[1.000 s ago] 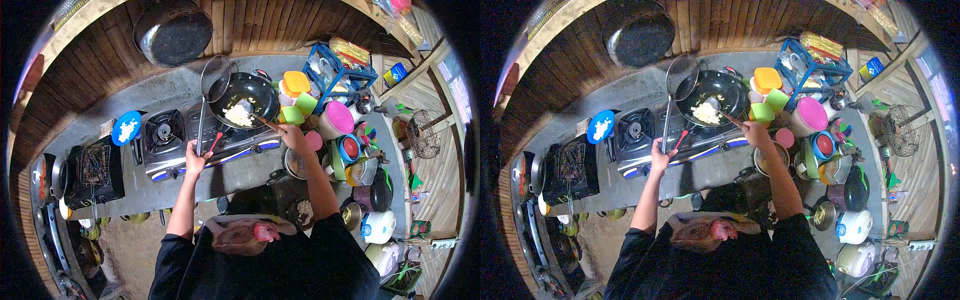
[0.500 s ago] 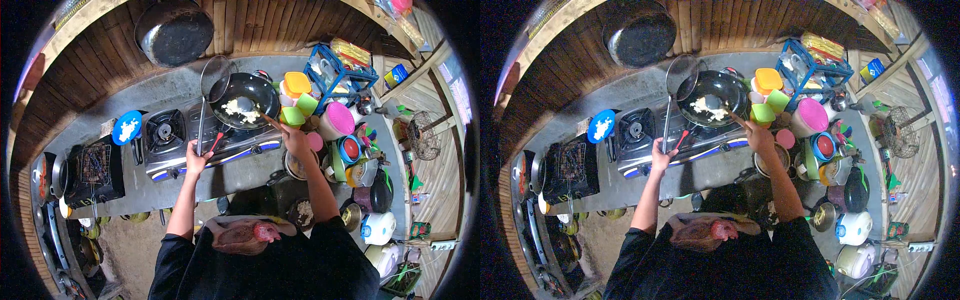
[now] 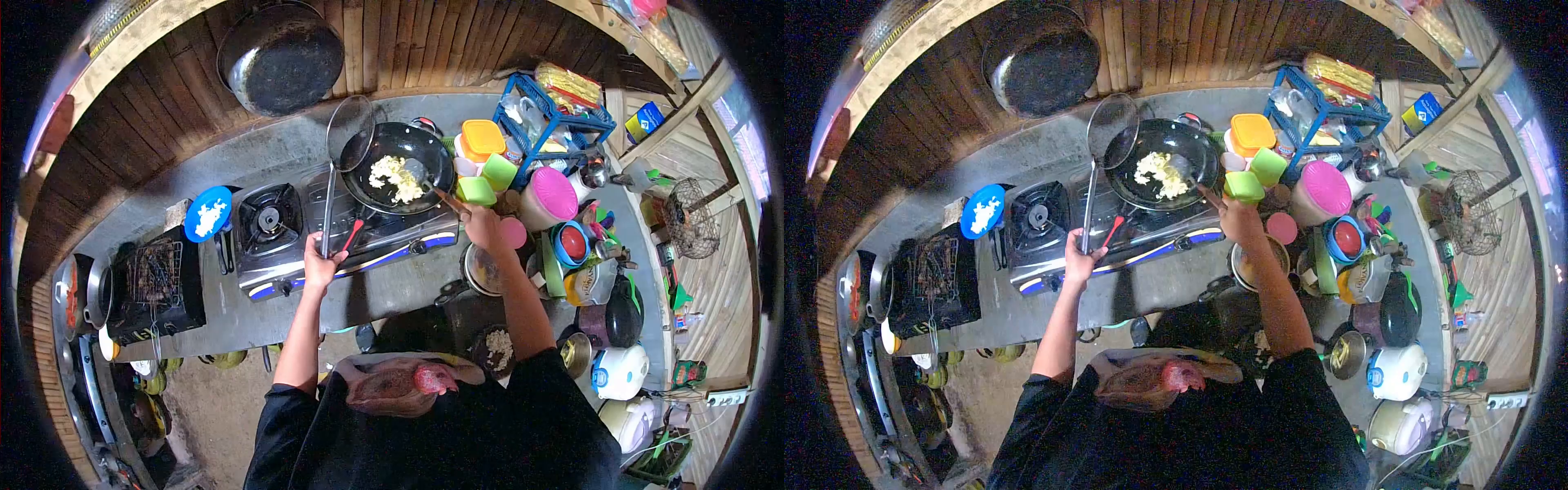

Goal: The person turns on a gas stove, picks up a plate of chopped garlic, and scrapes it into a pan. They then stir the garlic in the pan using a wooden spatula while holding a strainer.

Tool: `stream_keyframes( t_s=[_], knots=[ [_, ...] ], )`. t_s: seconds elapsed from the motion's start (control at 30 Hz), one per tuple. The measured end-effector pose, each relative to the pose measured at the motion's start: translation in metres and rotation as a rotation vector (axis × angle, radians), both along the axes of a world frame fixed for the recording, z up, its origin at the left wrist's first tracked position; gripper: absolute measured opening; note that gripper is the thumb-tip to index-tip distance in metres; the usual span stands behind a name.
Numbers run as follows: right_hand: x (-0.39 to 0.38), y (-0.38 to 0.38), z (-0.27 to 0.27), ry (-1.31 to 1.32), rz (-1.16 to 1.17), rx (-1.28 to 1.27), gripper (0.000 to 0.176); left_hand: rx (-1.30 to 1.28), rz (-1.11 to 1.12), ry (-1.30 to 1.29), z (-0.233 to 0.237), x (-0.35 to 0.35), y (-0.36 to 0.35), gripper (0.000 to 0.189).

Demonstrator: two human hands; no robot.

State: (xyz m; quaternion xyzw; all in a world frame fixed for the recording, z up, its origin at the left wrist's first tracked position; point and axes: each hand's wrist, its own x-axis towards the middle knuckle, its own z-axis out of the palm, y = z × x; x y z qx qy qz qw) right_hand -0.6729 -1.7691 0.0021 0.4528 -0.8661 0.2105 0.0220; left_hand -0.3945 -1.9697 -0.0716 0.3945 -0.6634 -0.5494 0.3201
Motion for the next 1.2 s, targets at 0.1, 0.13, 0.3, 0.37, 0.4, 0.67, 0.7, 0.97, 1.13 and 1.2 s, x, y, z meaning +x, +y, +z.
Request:
stream_keyframes(
  t_s=[0.1,0.13,0.3,0.37,0.4,0.67,0.7,0.97,1.13,1.2],
  knots=[
    [0.004,0.005,0.009,-0.124,-0.037,-0.049,0.026,-0.058,0.012,-0.015,0.0,0.0,0.0,0.055],
    [0.006,0.008,0.02,-0.124,-0.036,-0.048,0.026,-0.062,0.006,-0.007,-0.006,0.0,-0.003,0.055],
    [0.005,0.028,0.066,0.201,0.057,0.02,0.03,-0.013,-0.003,0.003,0.001,0.001,-0.001,0.056],
    [0.004,0.033,0.077,0.263,0.048,0.066,0.032,0.011,-0.003,-0.037,0.011,0.001,0.003,0.057],
    [0.003,0.035,0.08,0.326,0.039,0.11,0.033,0.012,-0.001,-0.037,0.011,0.0,0.002,0.057],
    [0.029,0.005,0.059,0.213,0.032,0.172,0.036,0.032,-0.01,-0.043,-0.001,0.0,-0.002,0.056],
    [0.031,0.001,0.051,0.208,0.075,0.042,0.035,0.032,-0.014,-0.043,-0.001,0.0,-0.001,0.056],
    [-0.009,0.009,0.044,0.342,0.073,-0.187,0.028,0.061,-0.017,-0.04,-0.006,0.001,-0.004,0.057],
    [-0.029,0.021,0.054,0.328,-0.083,0.169,0.035,0.003,-0.006,-0.048,-0.008,0.002,-0.004,0.058],
    [-0.03,0.018,0.044,0.331,-0.075,0.189,0.036,0.021,-0.011,-0.049,-0.005,0.002,-0.004,0.058]
  ],
)
